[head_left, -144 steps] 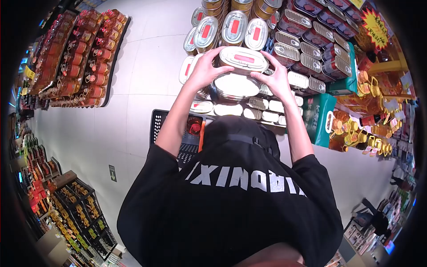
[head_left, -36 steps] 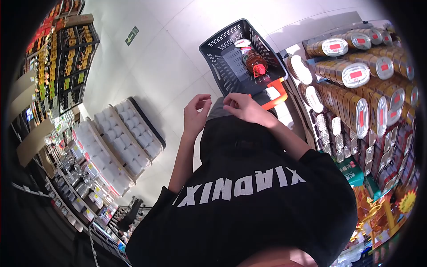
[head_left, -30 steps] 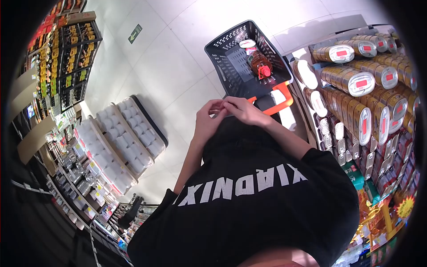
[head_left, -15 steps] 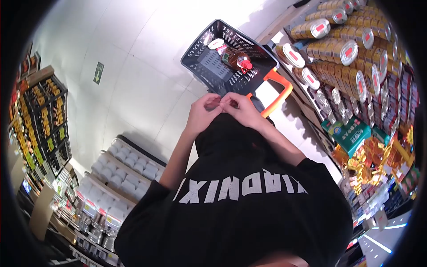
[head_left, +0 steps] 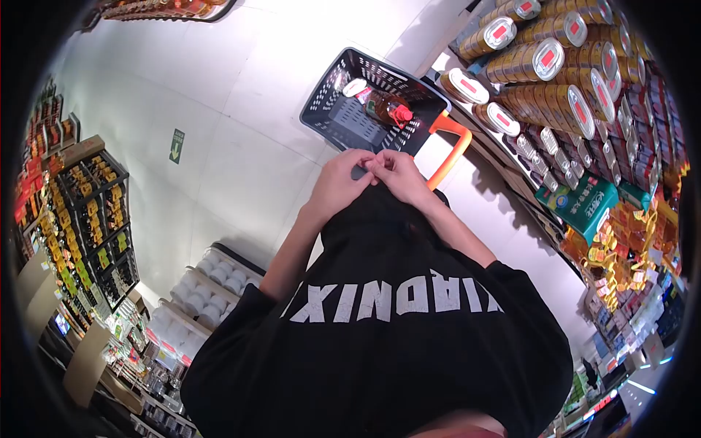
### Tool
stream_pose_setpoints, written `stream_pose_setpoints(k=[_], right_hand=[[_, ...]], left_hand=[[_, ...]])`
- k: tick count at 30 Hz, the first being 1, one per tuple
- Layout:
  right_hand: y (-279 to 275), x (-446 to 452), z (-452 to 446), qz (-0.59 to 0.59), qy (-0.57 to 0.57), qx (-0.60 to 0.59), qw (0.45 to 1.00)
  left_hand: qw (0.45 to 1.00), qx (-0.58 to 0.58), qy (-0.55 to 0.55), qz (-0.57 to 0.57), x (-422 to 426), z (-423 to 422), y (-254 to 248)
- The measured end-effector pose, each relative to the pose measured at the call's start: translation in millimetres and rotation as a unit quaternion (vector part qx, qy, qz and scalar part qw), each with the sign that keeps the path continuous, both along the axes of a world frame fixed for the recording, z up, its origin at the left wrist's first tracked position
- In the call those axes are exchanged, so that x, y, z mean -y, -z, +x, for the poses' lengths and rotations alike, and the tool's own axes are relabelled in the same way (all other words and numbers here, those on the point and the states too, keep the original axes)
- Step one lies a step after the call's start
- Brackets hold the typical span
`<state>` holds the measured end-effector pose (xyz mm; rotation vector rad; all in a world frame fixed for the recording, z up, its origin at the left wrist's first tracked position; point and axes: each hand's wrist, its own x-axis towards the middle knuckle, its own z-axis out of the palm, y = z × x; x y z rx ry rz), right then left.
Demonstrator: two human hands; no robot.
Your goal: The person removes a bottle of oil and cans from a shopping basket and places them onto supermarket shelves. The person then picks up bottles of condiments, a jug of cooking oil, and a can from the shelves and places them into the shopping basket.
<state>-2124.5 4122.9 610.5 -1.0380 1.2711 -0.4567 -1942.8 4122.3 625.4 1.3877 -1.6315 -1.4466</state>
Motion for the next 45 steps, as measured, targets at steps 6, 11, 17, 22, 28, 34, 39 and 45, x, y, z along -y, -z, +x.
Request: stream_pose_setpoints(k=[6, 11, 17, 22, 28, 34, 39, 45], right_hand=[[8.4, 5.6, -25.1, -0.003, -0.039, -0.007, 0.999], [39.9, -0.7, -46.4, -0.007, -0.053, 0.043, 0.998], [35.4, 12.3, -49.2, 0.004, -0.108, 0.013, 0.994], [30.3, 24.1, -32.8, -0.01, -0.108, 0.026, 0.994], [36.5, 32.3, -1.3, 0.043, 0.015, 0.116, 0.992], [19.3, 54.8, 24.7, -0.047, 0.004, -0.072, 0.996], [42.6, 64.4, 31.8, -0.069, 0.02, -0.144, 0.987], [142.2, 76.1, 31.8, 0.017, 0.088, -0.116, 0.989]], left_hand=[[0.998, 0.058, -0.026, -0.001, -7.1, -20.2, -4.2], [0.991, 0.065, -0.115, -0.019, -21.9, -26.8, -8.4], [0.975, 0.075, -0.207, 0.011, -39.7, -32.4, -9.9], [0.968, -0.019, -0.242, 0.065, -34.4, -27.1, 14.9], [0.967, -0.114, -0.212, 0.086, 2.7, -10.4, 53.8], [0.951, -0.205, -0.187, 0.135, 37.1, 9.1, 86.4], [0.933, -0.263, -0.157, 0.19, 53.4, 8.5, 125.5], [0.932, -0.217, -0.203, 0.207, 65.6, -5.4, 208.3]])
